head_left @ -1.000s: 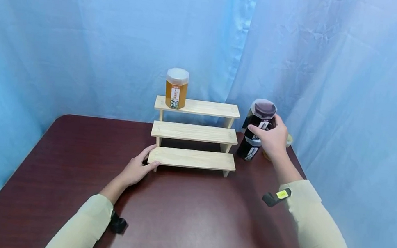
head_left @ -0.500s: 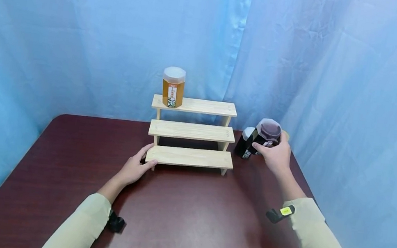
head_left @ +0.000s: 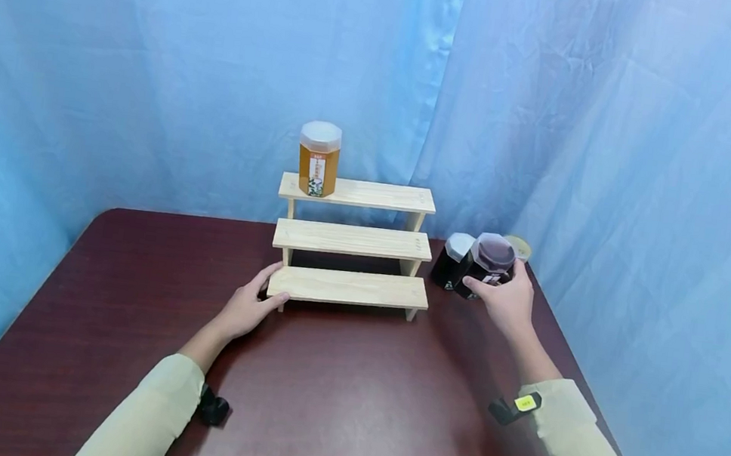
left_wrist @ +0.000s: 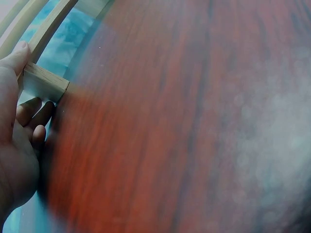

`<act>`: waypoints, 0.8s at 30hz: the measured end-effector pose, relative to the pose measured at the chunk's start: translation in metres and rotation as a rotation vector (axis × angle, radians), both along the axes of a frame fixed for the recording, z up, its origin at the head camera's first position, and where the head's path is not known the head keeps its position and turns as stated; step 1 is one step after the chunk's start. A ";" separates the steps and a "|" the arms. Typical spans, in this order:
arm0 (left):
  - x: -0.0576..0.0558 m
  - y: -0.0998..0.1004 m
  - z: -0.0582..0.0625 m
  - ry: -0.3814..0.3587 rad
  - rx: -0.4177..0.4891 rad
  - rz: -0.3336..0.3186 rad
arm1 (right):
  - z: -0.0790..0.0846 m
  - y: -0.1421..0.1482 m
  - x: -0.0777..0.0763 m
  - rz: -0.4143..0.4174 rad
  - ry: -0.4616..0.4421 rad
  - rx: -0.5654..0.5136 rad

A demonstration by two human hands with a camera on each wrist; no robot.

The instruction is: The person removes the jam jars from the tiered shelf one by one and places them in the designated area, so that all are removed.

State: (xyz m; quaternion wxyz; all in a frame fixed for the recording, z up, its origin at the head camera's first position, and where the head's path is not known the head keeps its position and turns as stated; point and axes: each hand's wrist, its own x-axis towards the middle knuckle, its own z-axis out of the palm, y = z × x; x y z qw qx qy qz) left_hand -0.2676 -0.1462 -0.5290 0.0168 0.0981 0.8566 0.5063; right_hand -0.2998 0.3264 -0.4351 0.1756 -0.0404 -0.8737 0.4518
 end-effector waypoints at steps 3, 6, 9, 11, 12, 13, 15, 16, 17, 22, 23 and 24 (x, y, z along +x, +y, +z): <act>-0.002 0.000 0.000 0.005 -0.002 -0.002 | -0.005 0.001 0.005 -0.006 -0.010 0.003; -0.002 -0.001 0.000 0.004 -0.013 -0.001 | -0.013 0.003 0.011 0.003 -0.026 -0.004; -0.001 0.000 0.000 0.001 -0.023 0.001 | -0.023 0.005 0.017 0.005 -0.037 0.007; 0.000 0.000 0.000 0.003 -0.032 0.001 | -0.030 0.006 0.020 0.002 -0.044 0.027; 0.000 0.000 0.000 0.005 -0.033 0.001 | -0.033 0.007 0.021 0.001 -0.049 0.037; 0.000 0.000 0.000 0.007 -0.031 0.002 | -0.035 0.007 0.022 -0.002 -0.055 0.047; 0.000 0.000 0.000 0.013 -0.025 0.003 | -0.040 0.007 0.024 -0.006 -0.071 0.054; 0.001 0.001 0.000 0.013 -0.024 0.003 | -0.043 0.007 0.026 -0.006 -0.081 0.054; 0.001 0.001 0.000 0.013 -0.024 0.003 | -0.045 0.007 0.027 -0.008 -0.093 0.047; 0.001 0.001 0.000 0.012 -0.010 0.003 | -0.055 0.007 0.033 -0.011 -0.126 0.022; 0.001 0.001 0.000 0.011 -0.008 0.003 | -0.056 0.006 0.033 -0.015 -0.128 0.019; 0.001 0.001 0.000 0.010 -0.005 0.003 | -0.058 0.006 0.034 -0.017 -0.130 0.019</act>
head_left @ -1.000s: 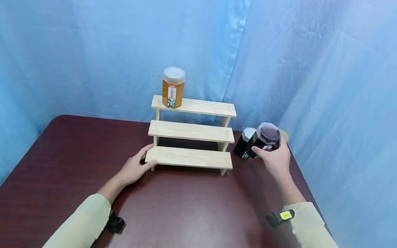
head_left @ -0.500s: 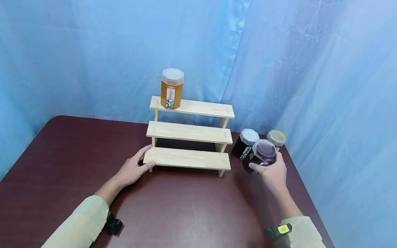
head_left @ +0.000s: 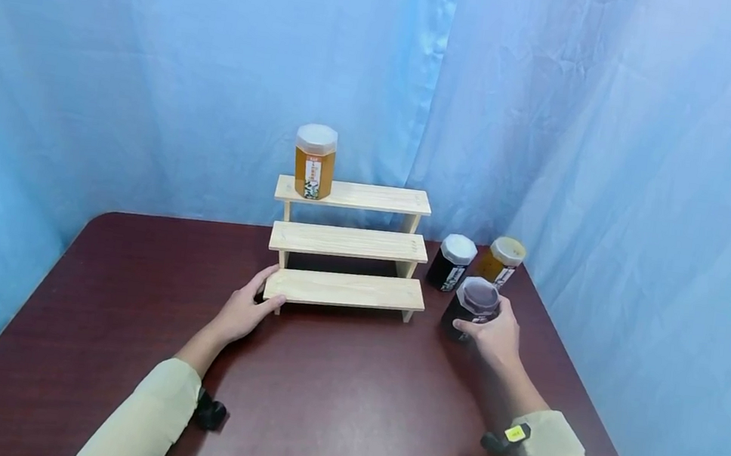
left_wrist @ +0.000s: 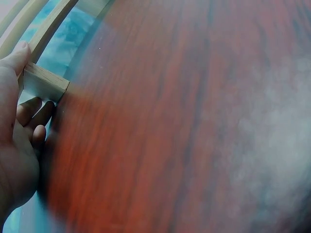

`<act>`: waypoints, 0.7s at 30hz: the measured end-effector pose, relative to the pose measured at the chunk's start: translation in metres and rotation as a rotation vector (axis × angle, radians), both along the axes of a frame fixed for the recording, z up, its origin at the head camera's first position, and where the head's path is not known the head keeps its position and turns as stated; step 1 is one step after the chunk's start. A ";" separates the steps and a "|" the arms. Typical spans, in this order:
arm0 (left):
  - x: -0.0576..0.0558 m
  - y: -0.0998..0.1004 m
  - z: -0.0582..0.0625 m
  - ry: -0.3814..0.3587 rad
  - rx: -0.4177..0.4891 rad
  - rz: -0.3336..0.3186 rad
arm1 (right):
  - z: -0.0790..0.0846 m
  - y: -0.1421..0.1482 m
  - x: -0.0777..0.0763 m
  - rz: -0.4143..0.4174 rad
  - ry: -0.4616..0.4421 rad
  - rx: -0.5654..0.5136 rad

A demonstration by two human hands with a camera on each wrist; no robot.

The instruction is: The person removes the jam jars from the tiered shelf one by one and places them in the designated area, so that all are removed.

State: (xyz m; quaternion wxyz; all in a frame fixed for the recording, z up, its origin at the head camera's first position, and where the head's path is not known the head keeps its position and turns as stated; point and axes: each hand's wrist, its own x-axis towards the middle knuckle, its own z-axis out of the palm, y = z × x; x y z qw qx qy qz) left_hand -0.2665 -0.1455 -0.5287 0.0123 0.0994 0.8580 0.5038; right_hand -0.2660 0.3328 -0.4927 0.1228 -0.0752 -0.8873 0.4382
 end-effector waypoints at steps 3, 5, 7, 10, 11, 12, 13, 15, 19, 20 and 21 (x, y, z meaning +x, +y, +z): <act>-0.001 -0.001 -0.001 0.003 -0.004 -0.002 | -0.004 0.000 0.000 -0.005 0.002 0.005; -0.001 0.000 -0.001 0.003 -0.004 -0.002 | -0.007 0.000 -0.001 -0.010 0.004 0.004; -0.001 0.000 -0.001 0.003 -0.002 -0.004 | -0.009 0.000 0.000 -0.011 0.005 -0.001; -0.002 0.000 -0.001 0.005 0.003 -0.006 | -0.012 -0.001 0.000 -0.013 0.006 -0.015; -0.002 0.000 -0.001 0.006 0.002 -0.006 | -0.013 -0.001 0.000 -0.013 0.006 -0.020; -0.002 0.000 -0.001 0.007 0.000 -0.005 | -0.013 -0.001 0.000 -0.014 0.006 -0.023; -0.002 0.000 -0.001 0.007 0.000 -0.005 | -0.014 -0.002 0.000 -0.014 0.006 -0.027; -0.002 0.000 0.000 0.005 -0.005 -0.004 | -0.015 -0.002 0.000 -0.015 0.008 -0.035; -0.001 0.000 -0.001 0.000 0.000 -0.003 | -0.017 -0.004 0.000 0.010 0.006 -0.035; -0.001 0.000 0.000 0.000 0.001 -0.001 | -0.017 -0.003 0.001 0.026 0.009 -0.031; -0.001 0.000 0.000 0.001 0.001 0.001 | -0.017 -0.003 0.002 0.048 0.010 -0.028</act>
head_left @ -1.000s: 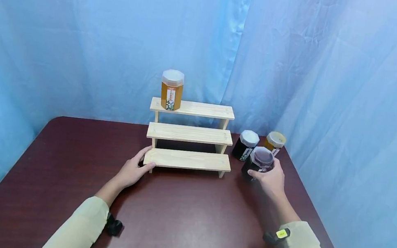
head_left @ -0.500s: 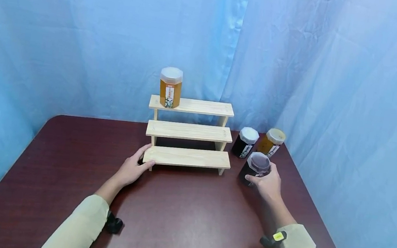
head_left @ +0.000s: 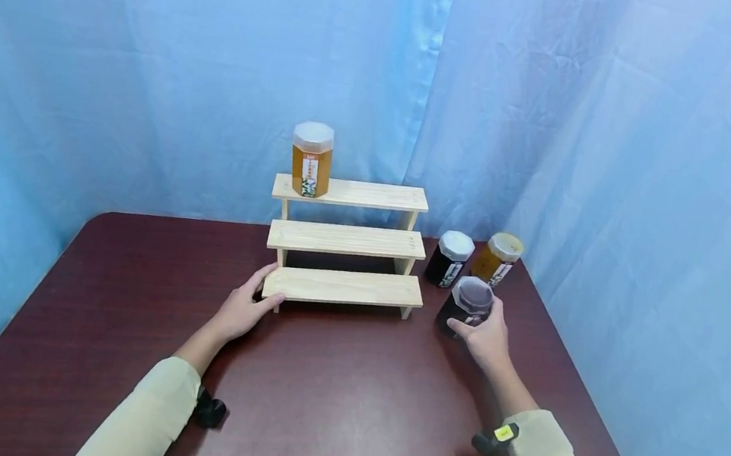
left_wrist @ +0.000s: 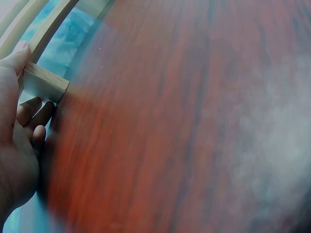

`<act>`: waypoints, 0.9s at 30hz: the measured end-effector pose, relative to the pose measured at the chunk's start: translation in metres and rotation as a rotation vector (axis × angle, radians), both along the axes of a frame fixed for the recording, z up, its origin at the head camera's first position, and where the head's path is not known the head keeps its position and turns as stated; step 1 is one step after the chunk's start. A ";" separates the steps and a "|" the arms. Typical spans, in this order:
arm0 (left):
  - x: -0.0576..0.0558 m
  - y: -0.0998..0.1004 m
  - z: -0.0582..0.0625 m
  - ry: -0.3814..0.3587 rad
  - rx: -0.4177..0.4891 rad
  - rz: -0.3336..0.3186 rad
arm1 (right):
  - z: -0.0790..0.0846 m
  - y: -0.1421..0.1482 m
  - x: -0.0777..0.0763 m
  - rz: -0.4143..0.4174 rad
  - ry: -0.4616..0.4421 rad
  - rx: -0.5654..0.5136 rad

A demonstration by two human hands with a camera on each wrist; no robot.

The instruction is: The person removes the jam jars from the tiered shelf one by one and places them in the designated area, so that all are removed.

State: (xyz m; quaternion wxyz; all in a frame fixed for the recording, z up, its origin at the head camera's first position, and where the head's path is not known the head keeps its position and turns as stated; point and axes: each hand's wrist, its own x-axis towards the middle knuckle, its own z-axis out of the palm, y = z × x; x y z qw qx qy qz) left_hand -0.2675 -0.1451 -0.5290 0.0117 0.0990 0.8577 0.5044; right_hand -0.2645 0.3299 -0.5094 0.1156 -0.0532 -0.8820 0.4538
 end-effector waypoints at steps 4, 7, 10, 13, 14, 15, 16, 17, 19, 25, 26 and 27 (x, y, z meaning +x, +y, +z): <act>0.000 0.000 0.000 -0.005 -0.002 -0.005 | 0.018 0.004 0.000 0.101 0.066 -0.045; 0.000 0.001 -0.001 -0.009 0.002 -0.017 | 0.050 0.006 -0.001 0.142 0.132 -0.106; -0.001 0.001 -0.001 -0.004 0.003 -0.009 | 0.085 -0.001 -0.010 0.163 0.178 -0.117; -0.001 0.001 0.000 -0.002 0.007 0.002 | 0.111 -0.017 -0.026 0.184 0.187 -0.091; -0.001 0.001 0.001 -0.003 0.007 0.001 | 0.116 -0.024 -0.032 0.195 0.191 -0.087; -0.001 0.002 0.001 -0.004 0.004 0.000 | 0.121 -0.032 -0.037 0.205 0.189 -0.085; -0.001 0.003 0.002 -0.007 0.004 -0.002 | 0.126 -0.041 -0.042 0.214 0.182 -0.076; -0.001 0.004 0.002 -0.010 0.004 -0.004 | 0.130 -0.050 -0.047 0.226 0.172 -0.062; -0.001 0.005 0.002 -0.017 -0.001 -0.009 | 0.137 -0.070 -0.054 0.266 0.151 -0.043; 0.001 0.005 0.000 -0.032 0.010 -0.003 | 0.156 -0.137 -0.071 0.349 0.120 -0.024; 0.001 0.005 -0.001 -0.032 0.016 0.000 | 0.158 -0.147 -0.073 0.349 0.117 -0.037; 0.002 0.004 -0.001 -0.032 0.021 0.002 | 0.159 -0.157 -0.076 0.352 0.111 -0.055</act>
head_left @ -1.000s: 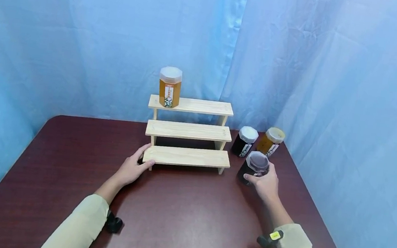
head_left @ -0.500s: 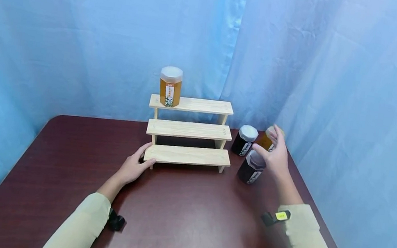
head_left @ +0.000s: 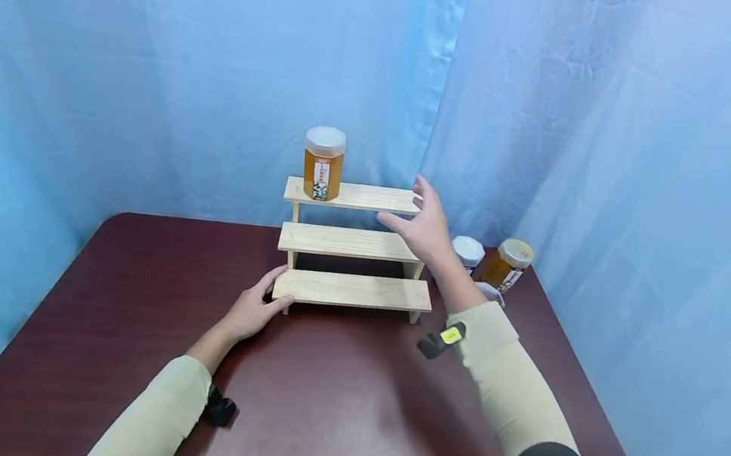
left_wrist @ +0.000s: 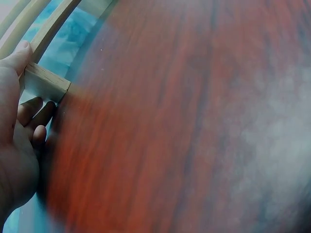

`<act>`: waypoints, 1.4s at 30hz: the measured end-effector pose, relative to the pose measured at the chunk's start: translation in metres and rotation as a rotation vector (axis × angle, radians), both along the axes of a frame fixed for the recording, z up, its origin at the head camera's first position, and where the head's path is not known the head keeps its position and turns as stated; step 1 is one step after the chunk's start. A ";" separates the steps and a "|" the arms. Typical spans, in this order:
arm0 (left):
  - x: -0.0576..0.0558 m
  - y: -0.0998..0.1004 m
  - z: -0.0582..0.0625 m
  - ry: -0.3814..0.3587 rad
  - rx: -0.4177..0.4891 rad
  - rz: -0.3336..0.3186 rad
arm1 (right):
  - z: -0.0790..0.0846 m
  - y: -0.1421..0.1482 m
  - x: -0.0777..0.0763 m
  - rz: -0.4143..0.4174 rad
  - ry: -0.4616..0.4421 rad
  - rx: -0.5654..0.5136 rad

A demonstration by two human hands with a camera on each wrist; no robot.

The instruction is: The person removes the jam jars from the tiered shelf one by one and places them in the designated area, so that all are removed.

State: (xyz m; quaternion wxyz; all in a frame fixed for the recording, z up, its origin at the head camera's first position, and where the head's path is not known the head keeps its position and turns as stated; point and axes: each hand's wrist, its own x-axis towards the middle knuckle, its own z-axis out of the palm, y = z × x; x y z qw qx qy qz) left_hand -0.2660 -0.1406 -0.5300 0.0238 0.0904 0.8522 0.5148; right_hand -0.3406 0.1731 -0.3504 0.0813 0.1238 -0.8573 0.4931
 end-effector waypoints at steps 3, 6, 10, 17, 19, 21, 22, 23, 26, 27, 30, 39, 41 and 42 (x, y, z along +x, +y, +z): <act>0.002 -0.001 -0.001 0.005 -0.009 -0.004 | 0.001 -0.027 -0.009 -0.004 -0.040 -0.049; 0.003 -0.002 -0.002 0.003 -0.017 -0.007 | -0.001 -0.049 -0.020 -0.014 -0.082 -0.084; 0.005 -0.003 -0.001 0.002 -0.011 -0.001 | -0.006 -0.073 -0.034 -0.023 -0.102 -0.101; 0.009 -0.003 0.000 0.004 -0.014 -0.002 | -0.010 -0.097 -0.049 -0.053 -0.110 -0.083; 0.010 -0.004 0.000 0.008 -0.020 0.001 | -0.009 -0.102 -0.051 -0.057 -0.107 -0.068; 0.010 -0.005 0.000 0.010 -0.023 0.003 | -0.008 -0.108 -0.052 -0.052 -0.103 -0.065; 0.010 -0.005 0.000 0.011 -0.023 0.003 | -0.007 -0.111 -0.052 -0.048 -0.101 -0.066; 0.010 -0.005 0.000 0.011 -0.024 0.004 | -0.006 -0.114 -0.052 -0.043 -0.099 -0.069; 0.011 -0.006 0.001 0.012 -0.016 0.006 | -0.006 -0.122 -0.053 -0.034 -0.095 -0.071; 0.011 -0.006 0.001 0.012 -0.013 0.007 | -0.006 -0.125 -0.053 -0.033 -0.090 -0.073; 0.013 -0.006 0.001 0.012 -0.006 0.005 | -0.009 -0.132 -0.053 -0.027 -0.086 -0.086; 0.014 -0.006 0.000 0.003 0.002 0.016 | -0.015 -0.141 -0.054 0.036 -0.044 -0.129; 0.014 -0.006 0.000 0.002 -0.004 0.013 | -0.016 -0.143 -0.055 0.025 -0.032 -0.131; 0.014 -0.006 0.000 0.002 -0.007 0.011 | -0.017 -0.144 -0.055 0.016 -0.027 -0.127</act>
